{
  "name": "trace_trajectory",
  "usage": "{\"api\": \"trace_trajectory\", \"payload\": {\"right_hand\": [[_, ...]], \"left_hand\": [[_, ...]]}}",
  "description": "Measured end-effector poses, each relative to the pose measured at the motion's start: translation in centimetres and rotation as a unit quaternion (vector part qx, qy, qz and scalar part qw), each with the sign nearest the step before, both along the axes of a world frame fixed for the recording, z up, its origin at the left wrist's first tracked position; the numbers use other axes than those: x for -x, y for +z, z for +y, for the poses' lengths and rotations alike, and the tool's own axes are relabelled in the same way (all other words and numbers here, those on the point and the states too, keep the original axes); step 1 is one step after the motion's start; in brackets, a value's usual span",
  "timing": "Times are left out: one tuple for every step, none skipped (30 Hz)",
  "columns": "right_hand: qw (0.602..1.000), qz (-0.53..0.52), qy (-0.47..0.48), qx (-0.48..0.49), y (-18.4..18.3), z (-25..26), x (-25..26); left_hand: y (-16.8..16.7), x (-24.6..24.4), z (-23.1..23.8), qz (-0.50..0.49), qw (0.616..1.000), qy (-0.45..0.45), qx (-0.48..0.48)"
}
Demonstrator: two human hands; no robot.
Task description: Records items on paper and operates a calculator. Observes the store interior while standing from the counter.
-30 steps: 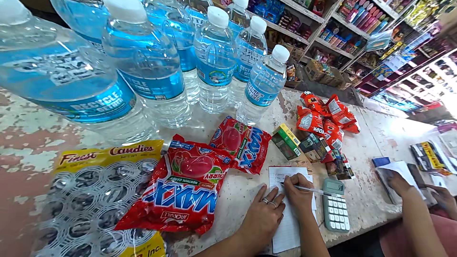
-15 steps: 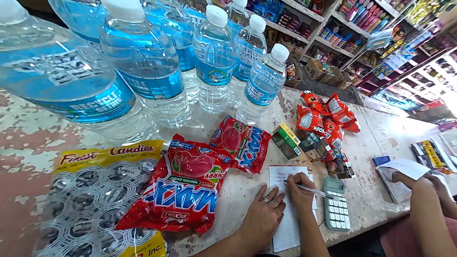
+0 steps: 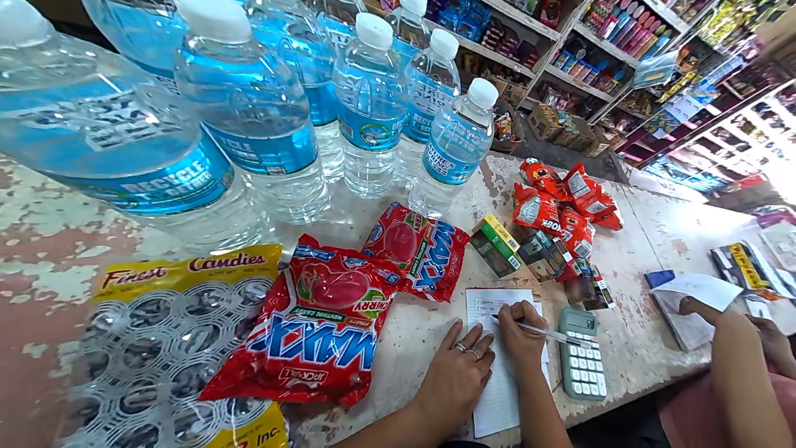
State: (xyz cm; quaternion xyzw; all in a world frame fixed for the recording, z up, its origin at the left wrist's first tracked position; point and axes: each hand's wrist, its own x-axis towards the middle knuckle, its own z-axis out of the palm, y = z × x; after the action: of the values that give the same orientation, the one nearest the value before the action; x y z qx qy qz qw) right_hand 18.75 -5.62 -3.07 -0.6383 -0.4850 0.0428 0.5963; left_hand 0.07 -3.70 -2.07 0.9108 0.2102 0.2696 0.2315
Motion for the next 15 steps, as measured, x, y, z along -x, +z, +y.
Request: {"api": "trace_trajectory", "payload": {"right_hand": [[1.000,0.001,-0.002,0.001,0.04,0.00,0.04],[1.000,0.001,-0.005,0.002,0.05,0.01,0.08],[1.000,-0.001,-0.006,0.002,0.00,0.01,0.10],[1.000,-0.003,-0.007,0.000,-0.07,0.03,0.12],[1.000,-0.005,-0.007,-0.001,-0.12,0.06,0.15],[1.000,-0.005,-0.007,-0.001,-0.15,0.08,0.18],[1.000,-0.004,-0.006,-0.002,-0.13,0.10,0.20],[1.000,-0.003,-0.006,-0.002,-0.11,0.12,0.20],[1.000,-0.003,-0.006,-0.001,-0.08,0.14,0.20],[1.000,-0.003,-0.006,0.001,-0.06,0.16,0.20],[1.000,-0.001,-0.004,0.003,-0.01,0.18,0.24],[1.000,0.002,-0.003,0.006,0.01,0.18,0.27],[1.000,0.001,-0.001,0.009,0.00,0.16,0.28],[1.000,-0.001,0.000,0.013,-0.03,0.14,0.26],[1.000,-0.003,0.000,0.015,-0.07,0.12,0.24]], "left_hand": [[-0.01,-0.02,0.01,-0.001,1.000,0.001,-0.003],[-0.03,-0.04,0.03,-0.002,1.000,0.003,-0.008],[-0.07,-0.05,0.04,-0.003,1.000,0.004,-0.012],[-0.13,-0.05,0.03,-0.005,1.000,0.005,-0.014],[-0.16,-0.05,0.03,-0.005,1.000,0.005,-0.014],[-0.14,-0.04,0.03,-0.004,1.000,0.004,-0.014],[-0.11,-0.02,0.03,-0.002,1.000,0.003,-0.014],[-0.11,-0.02,0.04,-0.003,1.000,0.004,-0.016],[-0.11,-0.02,0.05,-0.005,1.000,0.004,-0.016],[-0.16,-0.03,0.04,-0.007,1.000,0.006,-0.016],[-0.22,-0.04,0.03,-0.010,1.000,0.008,-0.016],[-0.25,-0.03,0.03,-0.011,1.000,0.008,-0.016],[-0.27,-0.03,0.03,-0.010,1.000,0.009,-0.018],[-0.27,-0.05,0.04,-0.010,1.000,0.010,-0.018],[-0.23,-0.06,0.03,-0.010,1.000,0.011,-0.018]]}}
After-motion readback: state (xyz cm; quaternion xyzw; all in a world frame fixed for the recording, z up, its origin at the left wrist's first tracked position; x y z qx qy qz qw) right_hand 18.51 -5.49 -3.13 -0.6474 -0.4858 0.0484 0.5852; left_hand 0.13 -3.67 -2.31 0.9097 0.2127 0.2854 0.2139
